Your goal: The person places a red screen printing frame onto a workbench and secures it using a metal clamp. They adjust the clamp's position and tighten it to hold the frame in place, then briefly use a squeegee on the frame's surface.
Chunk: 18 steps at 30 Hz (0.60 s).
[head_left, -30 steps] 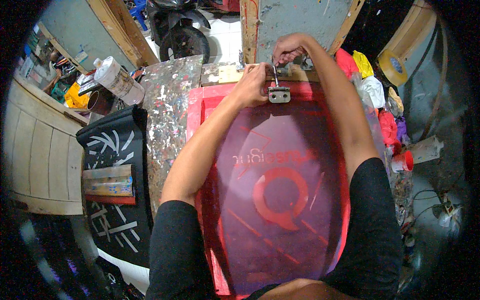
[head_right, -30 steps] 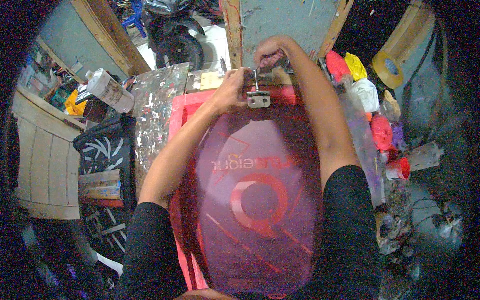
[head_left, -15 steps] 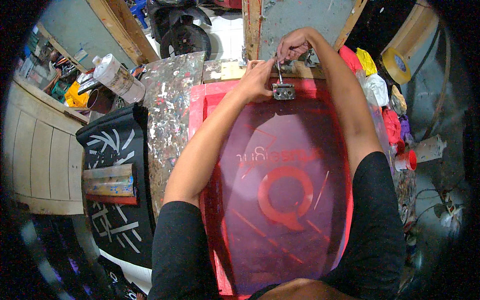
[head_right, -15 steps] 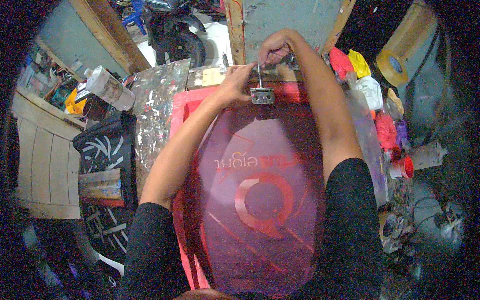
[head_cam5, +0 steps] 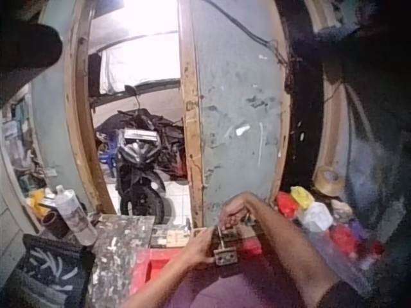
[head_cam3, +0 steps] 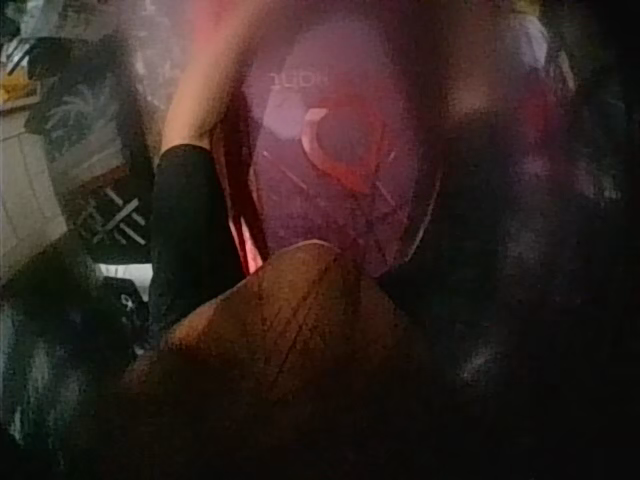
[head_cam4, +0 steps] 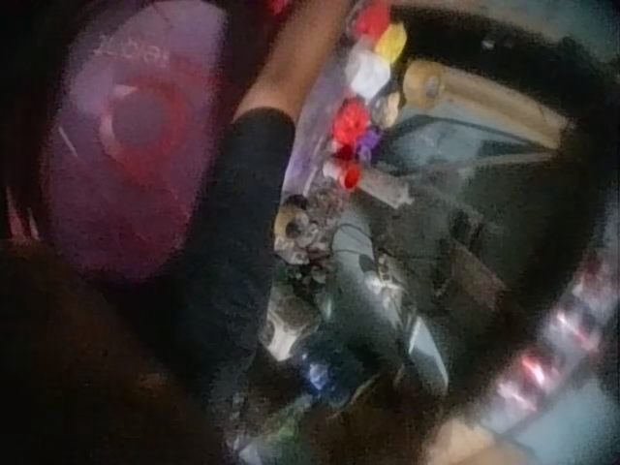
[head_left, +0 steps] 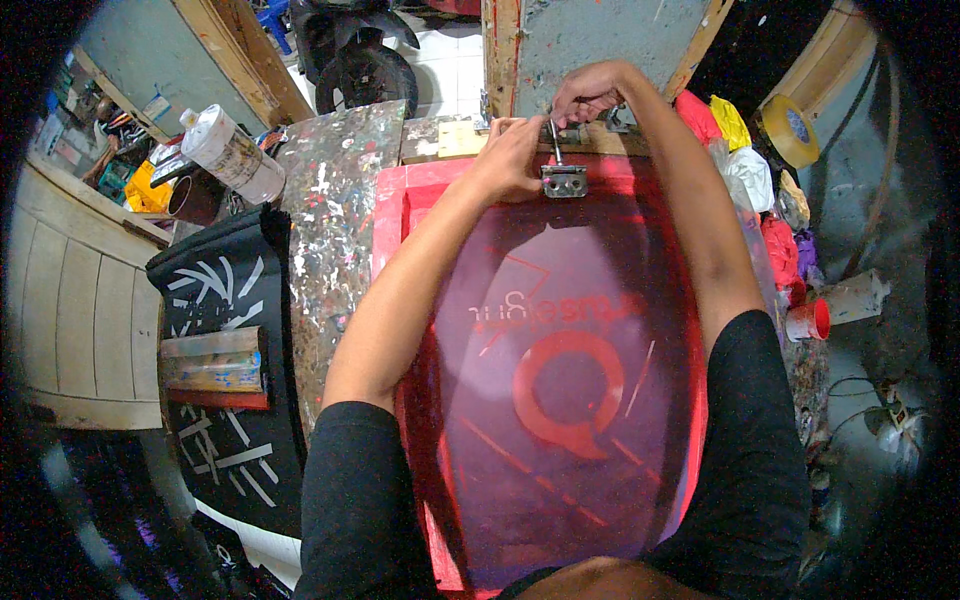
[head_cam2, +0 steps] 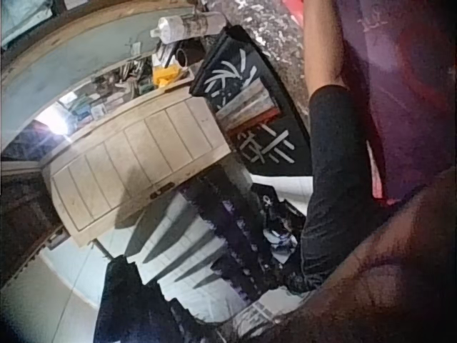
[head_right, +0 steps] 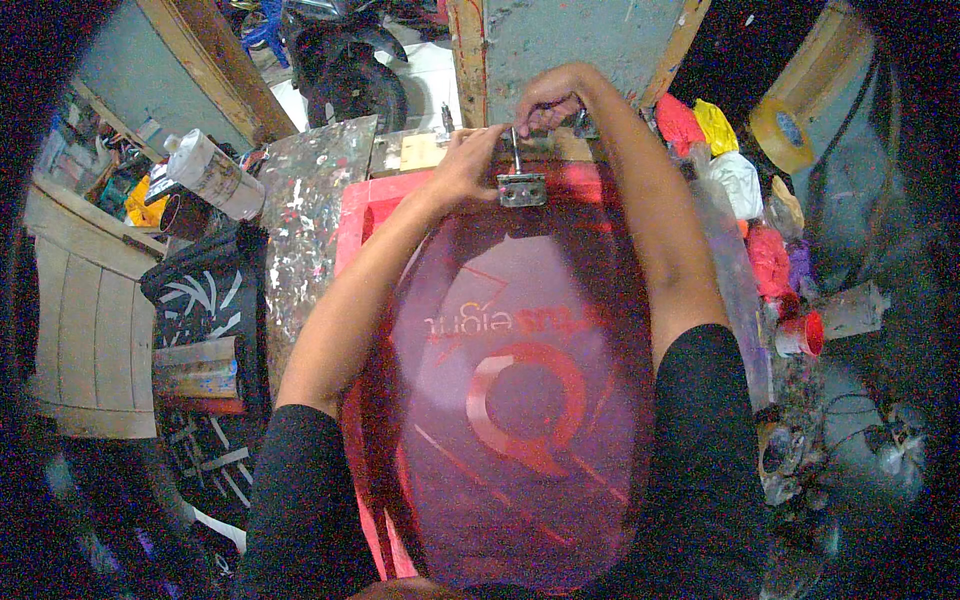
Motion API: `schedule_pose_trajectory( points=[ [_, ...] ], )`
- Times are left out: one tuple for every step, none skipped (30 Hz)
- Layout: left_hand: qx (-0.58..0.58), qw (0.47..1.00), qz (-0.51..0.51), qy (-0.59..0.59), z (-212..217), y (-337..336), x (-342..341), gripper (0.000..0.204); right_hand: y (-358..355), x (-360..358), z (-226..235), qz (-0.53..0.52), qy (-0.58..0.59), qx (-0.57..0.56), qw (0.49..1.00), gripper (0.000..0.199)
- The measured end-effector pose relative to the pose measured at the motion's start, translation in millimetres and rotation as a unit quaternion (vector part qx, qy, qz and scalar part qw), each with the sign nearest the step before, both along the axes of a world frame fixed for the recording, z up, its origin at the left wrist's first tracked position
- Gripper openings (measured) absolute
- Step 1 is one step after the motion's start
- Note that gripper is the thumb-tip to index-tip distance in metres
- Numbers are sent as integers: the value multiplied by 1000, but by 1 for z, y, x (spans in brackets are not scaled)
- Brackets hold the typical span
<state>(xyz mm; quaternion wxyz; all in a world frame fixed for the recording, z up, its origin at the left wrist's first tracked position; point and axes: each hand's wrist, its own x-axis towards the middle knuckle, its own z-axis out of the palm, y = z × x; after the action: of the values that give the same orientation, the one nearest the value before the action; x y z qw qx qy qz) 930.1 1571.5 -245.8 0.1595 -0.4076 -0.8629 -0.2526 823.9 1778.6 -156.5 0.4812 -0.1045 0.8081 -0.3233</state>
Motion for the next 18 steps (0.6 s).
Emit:
schedule_pose_trajectory(
  points=[
    [-8, 1000, 5, -10, 0, 0, 0, 98, -1, 1, 0, 6, 20, 19, 1000, 18],
    [0, 1000, -1, -1, 0, 0, 0, 99, -2, 2, 0, 12, 40, 37, 998, 20],
    [-1, 1000, -2, -4, 1, 0, 1, 99, -3, 3, 0, 9, 72, 67, 995, 22],
    [-2, 1000, -3, -6, 1, -1, 1, 99, -3, 5, -1, 12, 56, 40, 998, 23],
    [4, 1000, -5, 0, 1, -1, 1, 99, -3, 7, -3, 5, 52, 26, 998, 24],
    [10, 1000, -8, 7, 1, -1, 1, 99, -2, 10, -4, -13, 58, 30, 998, 24],
    [17, 1000, -11, 13, 1, -1, 1, 99, 0, 13, -6, -20, 63, 0, 998, 23],
    [15, 1000, -8, 11, 1, -1, 1, 98, 1, 17, -8, -38, 79, -12, 996, 22],
    [12, 1000, -5, 9, 1, -1, 1, 97, 4, 19, -8, -56, 95, -24, 994, 21],
    [9, 1000, -1, 8, 0, -1, 1, 96, 5, 22, -9, -44, 88, -35, 995, 20],
    [1, 1000, 2, 3, -1, -1, 0, 96, 7, 23, -9, -31, 81, -48, 995, 18],
    [-6, 1000, 4, -2, -2, -1, -1, 95, 7, 23, -8, -18, 70, -52, 996, 17],
    [-7, 1000, 3, -1, -3, -1, -2, 95, 6, 23, -8, -1, 76, -52, 996, 16],
    [-5, 1000, 4, 14, -4, -1, -3, 95, 6, 22, -7, 18, 78, -44, 996, 15],
    [4, 999, 1, 35, -5, -1, -3, 94, 4, 22, -6, 20, 97, -5, 995, 14],
    [-8, 999, 10, 32, -6, -1, -4, 94, 3, 21, -6, 54, 100, -30, 993, 13],
    [7, 999, -1, 42, -7, -1, -4, 94, 3, 21, -6, 71, 121, -24, 990, 13],
    [2, 1000, -1, 29, -7, -1, -5, 94, 2, 21, -7, 80, 153, -4, 985, 13]
  ],
)
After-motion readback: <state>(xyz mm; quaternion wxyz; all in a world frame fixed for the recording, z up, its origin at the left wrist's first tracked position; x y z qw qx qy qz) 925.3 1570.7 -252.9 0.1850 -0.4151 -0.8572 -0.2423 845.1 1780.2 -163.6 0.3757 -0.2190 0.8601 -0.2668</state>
